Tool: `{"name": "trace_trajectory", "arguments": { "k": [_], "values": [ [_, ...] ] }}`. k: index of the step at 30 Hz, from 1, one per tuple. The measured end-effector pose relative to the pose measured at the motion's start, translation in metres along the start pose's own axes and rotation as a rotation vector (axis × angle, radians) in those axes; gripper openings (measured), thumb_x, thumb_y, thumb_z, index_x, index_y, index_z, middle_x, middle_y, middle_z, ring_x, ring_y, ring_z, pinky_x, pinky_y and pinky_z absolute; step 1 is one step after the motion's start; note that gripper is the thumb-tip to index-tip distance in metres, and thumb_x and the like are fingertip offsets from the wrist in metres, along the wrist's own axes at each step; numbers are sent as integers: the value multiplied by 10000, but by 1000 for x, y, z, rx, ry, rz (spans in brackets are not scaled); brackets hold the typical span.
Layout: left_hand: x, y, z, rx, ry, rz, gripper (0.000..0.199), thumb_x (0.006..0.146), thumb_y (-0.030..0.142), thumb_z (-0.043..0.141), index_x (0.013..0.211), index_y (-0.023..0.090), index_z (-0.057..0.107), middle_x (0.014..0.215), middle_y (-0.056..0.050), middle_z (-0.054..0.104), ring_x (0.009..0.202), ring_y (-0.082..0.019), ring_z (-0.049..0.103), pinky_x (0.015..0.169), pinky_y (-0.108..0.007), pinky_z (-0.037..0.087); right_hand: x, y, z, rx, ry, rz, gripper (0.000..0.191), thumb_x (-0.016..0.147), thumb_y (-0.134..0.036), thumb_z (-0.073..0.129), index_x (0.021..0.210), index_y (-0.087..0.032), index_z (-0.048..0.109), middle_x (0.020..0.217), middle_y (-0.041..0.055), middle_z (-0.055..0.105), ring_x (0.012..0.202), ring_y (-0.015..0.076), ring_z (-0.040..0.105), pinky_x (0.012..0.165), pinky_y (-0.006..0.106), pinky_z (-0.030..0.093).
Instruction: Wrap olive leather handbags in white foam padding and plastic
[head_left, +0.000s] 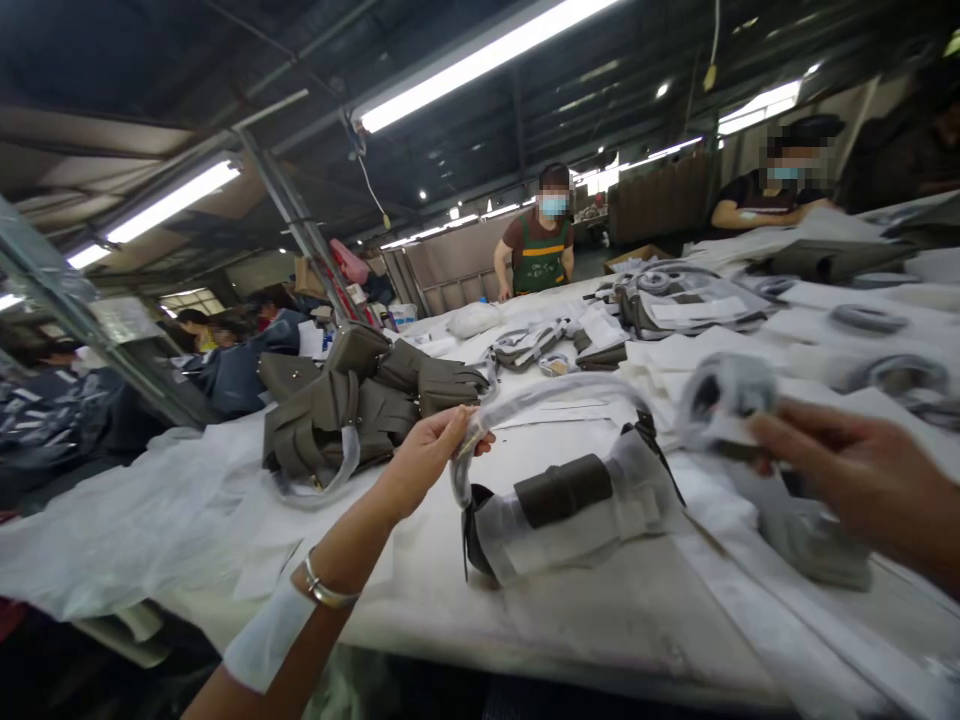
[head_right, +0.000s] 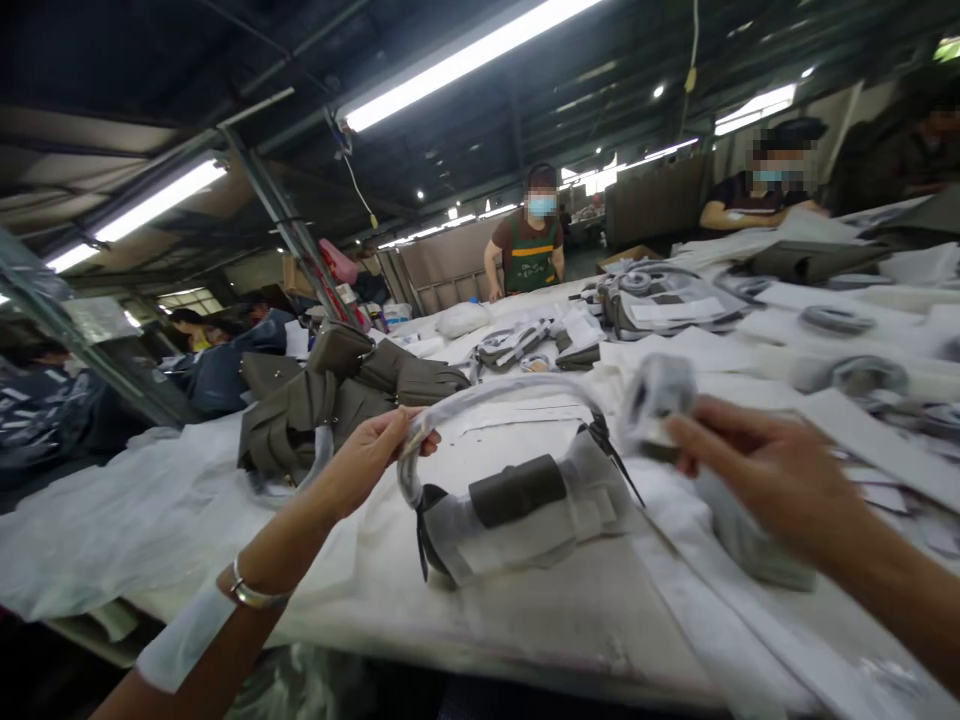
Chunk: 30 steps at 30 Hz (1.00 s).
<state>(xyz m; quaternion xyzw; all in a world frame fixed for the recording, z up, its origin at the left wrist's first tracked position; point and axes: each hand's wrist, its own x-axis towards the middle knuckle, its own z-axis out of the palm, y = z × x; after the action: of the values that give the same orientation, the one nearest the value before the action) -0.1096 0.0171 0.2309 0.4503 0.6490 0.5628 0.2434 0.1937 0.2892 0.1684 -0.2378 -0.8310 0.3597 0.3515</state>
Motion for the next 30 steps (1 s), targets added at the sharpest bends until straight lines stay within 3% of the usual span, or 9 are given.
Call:
{"name": "trace_trajectory", "arguments": {
  "k": [2, 5, 8, 11, 14, 18, 23, 25, 30],
  "values": [
    [5, 4, 1, -17, -34, 6, 486, 865, 583, 634, 979, 116, 712, 805, -42, 688, 724, -132, 607, 737, -250, 500, -21, -53, 46, 61, -98, 41, 476, 853, -674, 530, 534, -327, 604, 604, 60, 605, 589, 241, 565, 597, 423, 474],
    [8, 5, 4, -66, -70, -17, 406, 828, 522, 709, 943, 133, 719, 767, -14, 660, 679, -101, 566, 674, -211, 450, -32, -99, 110, 397, -281, 164, 466, 848, -652, 580, 602, -259, 631, 645, 41, 624, 658, 203, 610, 680, 376, 540],
    [6, 6, 8, -86, -76, -26, 406, 792, 510, 746, 974, 148, 731, 771, -12, 665, 668, -101, 553, 643, -212, 425, -23, -118, 154, 798, -229, 350, 385, 813, -559, 699, 823, -175, 723, 781, 50, 680, 704, 155, 628, 730, 314, 568],
    [0, 9, 13, -41, -77, 16, 413, 765, 505, 765, 979, 153, 748, 829, -33, 698, 726, -128, 579, 668, -227, 430, -7, -131, 175, 1057, -132, 448, 309, 785, -424, 786, 889, -137, 738, 894, 63, 715, 718, 115, 638, 754, 259, 574],
    [-4, 11, 15, 37, -37, 91, 403, 757, 482, 770, 998, 159, 757, 930, -57, 727, 827, -168, 613, 745, -255, 456, 0, -144, 179, 1170, -61, 480, 204, 785, -311, 805, 847, -129, 736, 859, 57, 717, 729, 111, 660, 767, 240, 579],
    [-7, 13, 14, 131, 12, 124, 447, 772, 482, 754, 1100, 179, 736, 1024, -56, 727, 946, -209, 626, 812, -277, 472, -4, -154, 173, 1246, -49, 400, 176, 781, -278, 806, 841, -127, 737, 849, 58, 718, 796, 127, 678, 873, 259, 563],
    [-9, 26, 11, 236, -200, 85, 457, 883, 569, 597, 1133, 208, 720, 993, -25, 729, 958, -213, 633, 849, -286, 477, -13, -156, 160, 1227, -110, 232, 263, 744, -337, 826, 871, -121, 747, 922, 66, 716, 893, 147, 676, 955, 292, 534],
    [-8, 31, 10, 240, -248, 71, 460, 868, 574, 623, 1147, 218, 711, 1008, -25, 730, 974, -220, 634, 870, -287, 482, -13, -156, 155, 1222, -152, 209, 299, 709, -349, 845, 870, -117, 746, 924, 66, 716, 916, 154, 678, 961, 294, 529],
    [-10, 29, 11, -14, -331, -152, 509, 816, 526, 713, 1206, 202, 673, 997, -62, 747, 927, -251, 678, 814, -327, 547, -16, -150, 140, 1138, -345, 203, 415, 633, -436, 870, 879, -126, 746, 896, 64, 732, 856, 161, 707, 868, 284, 560]
  ]
}}
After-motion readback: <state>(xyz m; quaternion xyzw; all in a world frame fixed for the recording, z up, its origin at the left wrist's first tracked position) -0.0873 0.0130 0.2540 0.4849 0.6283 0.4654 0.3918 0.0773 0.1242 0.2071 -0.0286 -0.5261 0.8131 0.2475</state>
